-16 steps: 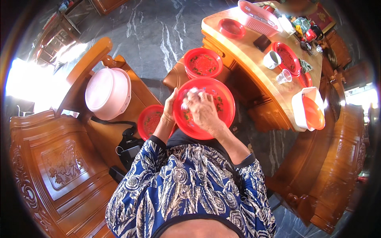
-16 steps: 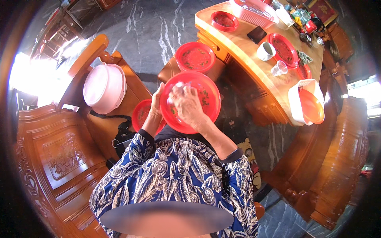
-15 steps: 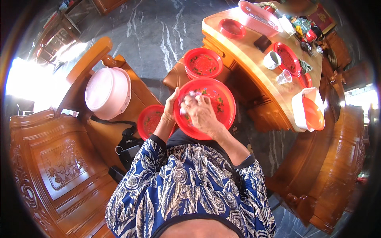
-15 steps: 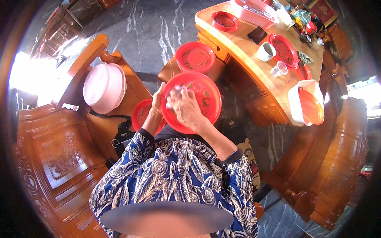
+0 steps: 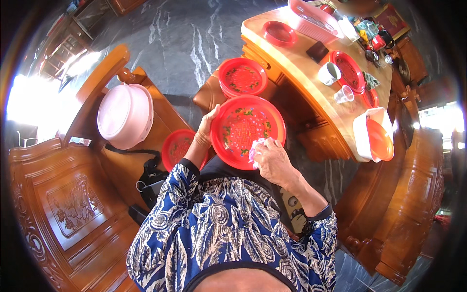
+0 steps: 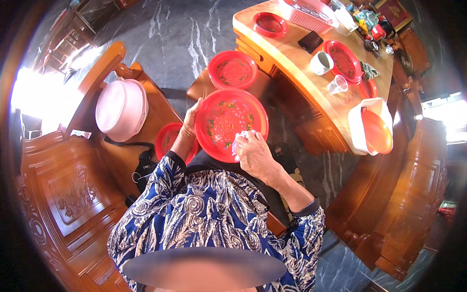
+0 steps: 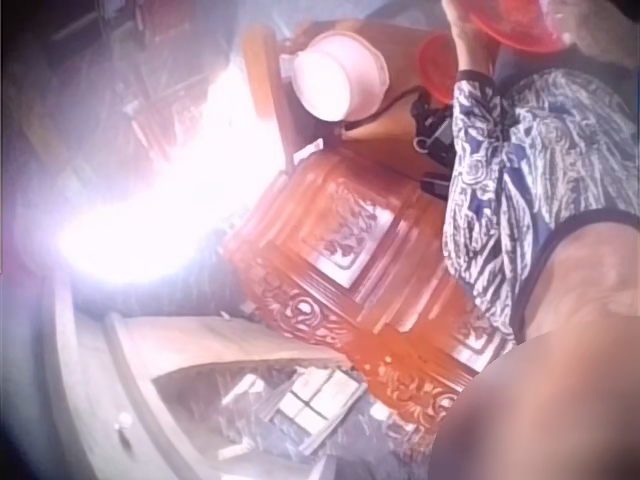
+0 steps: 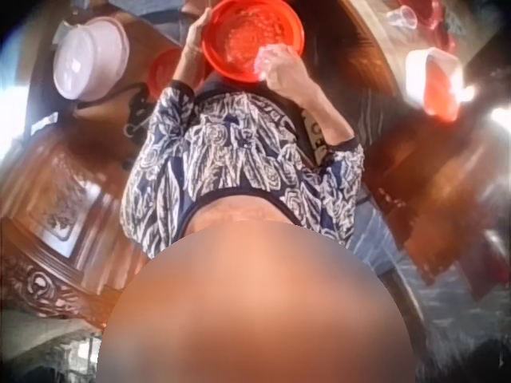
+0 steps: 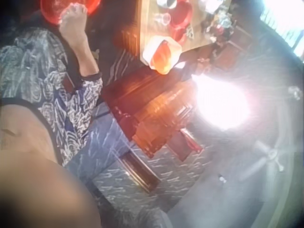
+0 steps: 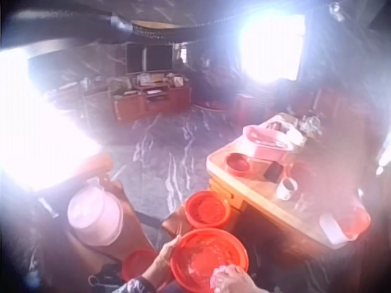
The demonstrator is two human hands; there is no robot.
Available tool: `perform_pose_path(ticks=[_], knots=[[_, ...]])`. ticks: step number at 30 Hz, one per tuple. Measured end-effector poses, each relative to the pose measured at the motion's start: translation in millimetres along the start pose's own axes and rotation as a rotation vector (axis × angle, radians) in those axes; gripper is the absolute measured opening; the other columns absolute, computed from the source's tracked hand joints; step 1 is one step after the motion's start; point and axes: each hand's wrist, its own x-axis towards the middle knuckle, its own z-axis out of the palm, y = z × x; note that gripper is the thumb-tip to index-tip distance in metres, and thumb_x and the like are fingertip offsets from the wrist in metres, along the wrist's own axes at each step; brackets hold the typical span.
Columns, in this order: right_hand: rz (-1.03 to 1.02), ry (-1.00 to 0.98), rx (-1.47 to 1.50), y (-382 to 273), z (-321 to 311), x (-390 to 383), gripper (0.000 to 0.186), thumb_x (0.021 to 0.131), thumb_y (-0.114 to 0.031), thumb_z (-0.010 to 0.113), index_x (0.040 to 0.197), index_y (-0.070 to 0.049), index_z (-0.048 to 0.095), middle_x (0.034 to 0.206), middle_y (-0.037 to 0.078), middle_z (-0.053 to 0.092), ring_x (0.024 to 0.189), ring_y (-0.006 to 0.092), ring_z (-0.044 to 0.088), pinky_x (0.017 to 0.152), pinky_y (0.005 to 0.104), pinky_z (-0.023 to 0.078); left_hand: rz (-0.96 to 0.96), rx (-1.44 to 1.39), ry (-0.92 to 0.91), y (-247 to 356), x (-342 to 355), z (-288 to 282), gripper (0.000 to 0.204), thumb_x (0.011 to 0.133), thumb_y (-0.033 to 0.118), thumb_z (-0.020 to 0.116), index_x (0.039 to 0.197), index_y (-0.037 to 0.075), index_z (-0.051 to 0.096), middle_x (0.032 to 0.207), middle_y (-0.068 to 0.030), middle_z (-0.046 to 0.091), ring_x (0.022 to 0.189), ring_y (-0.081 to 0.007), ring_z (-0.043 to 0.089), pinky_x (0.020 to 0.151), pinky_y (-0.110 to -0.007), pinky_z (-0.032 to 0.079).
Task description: The person wipes the surface of several red plastic plates with a white cloth while seated. They handle the plates one at a time, wiping both sides and edges, then place them on a nearby stool.
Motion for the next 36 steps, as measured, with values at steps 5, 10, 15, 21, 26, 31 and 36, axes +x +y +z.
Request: perform_pose_path(ticks=[5,10,15,21,26,31,36], knots=[[0.213,0.311,0.023,-1,3,3,0.023,0.075,-0.007,0.058,0.097,-0.002,0.062,0.110,0.015,0.054,0.099,0.0310,0.049,0.086,0.0398,0.041,-0.057,0.003,-0.042,2,13,3,0.049,0.092,0.038,0.053,0.125,0.001,0.052,0.122,-0.0151,0.058,0.111,-0.0294,0.055,0.099,-0.045,0.041],[0.392,0.581,-0.017,12,12,20,0.061,0.077,-0.006,0.061,0.131,0.008,0.036,0.127,0.027,0.037,0.111,0.0413,0.043,0.094,0.0464,0.037,-0.078,0.018,-0.004,-8,19,15,0.051,0.092,0.040,0.052,0.126,0.001,0.050,0.124,-0.0144,0.057,0.112,-0.0289,0.054,0.100,-0.045,0.041],[0.557,0.479,-0.077,22,28,45,0.057,0.078,-0.013,0.060,0.129,0.004,0.041,0.128,0.022,0.041,0.114,0.0405,0.042,0.096,0.0484,0.035,-0.121,0.104,-0.001,-25,22,34,0.053,0.093,0.043,0.050,0.126,0.002,0.050,0.124,-0.0140,0.057,0.114,-0.0278,0.054,0.100,-0.044,0.040],[0.242,0.360,0.020,-5,24,52,0.042,0.075,-0.013,0.058,0.116,-0.004,0.056,0.126,0.013,0.048,0.115,0.0351,0.042,0.092,0.0465,0.037,-0.146,0.078,-0.146,-29,30,33,0.051,0.095,0.043,0.047,0.126,0.003,0.050,0.123,-0.0156,0.057,0.110,-0.0291,0.056,0.097,-0.043,0.043],[0.045,0.203,0.194,-12,25,23,0.026,0.076,-0.008,0.056,0.100,-0.011,0.064,0.120,0.007,0.053,0.108,0.0321,0.046,0.089,0.0433,0.039,-0.042,0.121,0.055,-17,29,34,0.049,0.095,0.041,0.047,0.125,0.003,0.051,0.120,-0.0134,0.059,0.105,-0.0265,0.058,0.094,-0.042,0.045],[0.124,0.166,0.283,-1,19,-4,0.016,0.077,-0.010,0.057,0.090,-0.009,0.066,0.109,0.006,0.057,0.098,0.0308,0.049,0.085,0.0426,0.041,0.044,0.243,0.114,-4,20,39,0.048,0.093,0.040,0.052,0.126,0.004,0.050,0.122,-0.0098,0.059,0.107,-0.0223,0.058,0.094,-0.038,0.045],[0.284,0.316,0.097,10,12,-14,0.014,0.076,-0.015,0.061,0.082,-0.003,0.066,0.096,0.011,0.058,0.092,0.0315,0.052,0.082,0.0419,0.043,0.040,0.270,0.138,8,18,38,0.048,0.093,0.040,0.051,0.127,0.006,0.050,0.123,-0.0088,0.058,0.109,-0.0220,0.056,0.095,-0.038,0.045]])
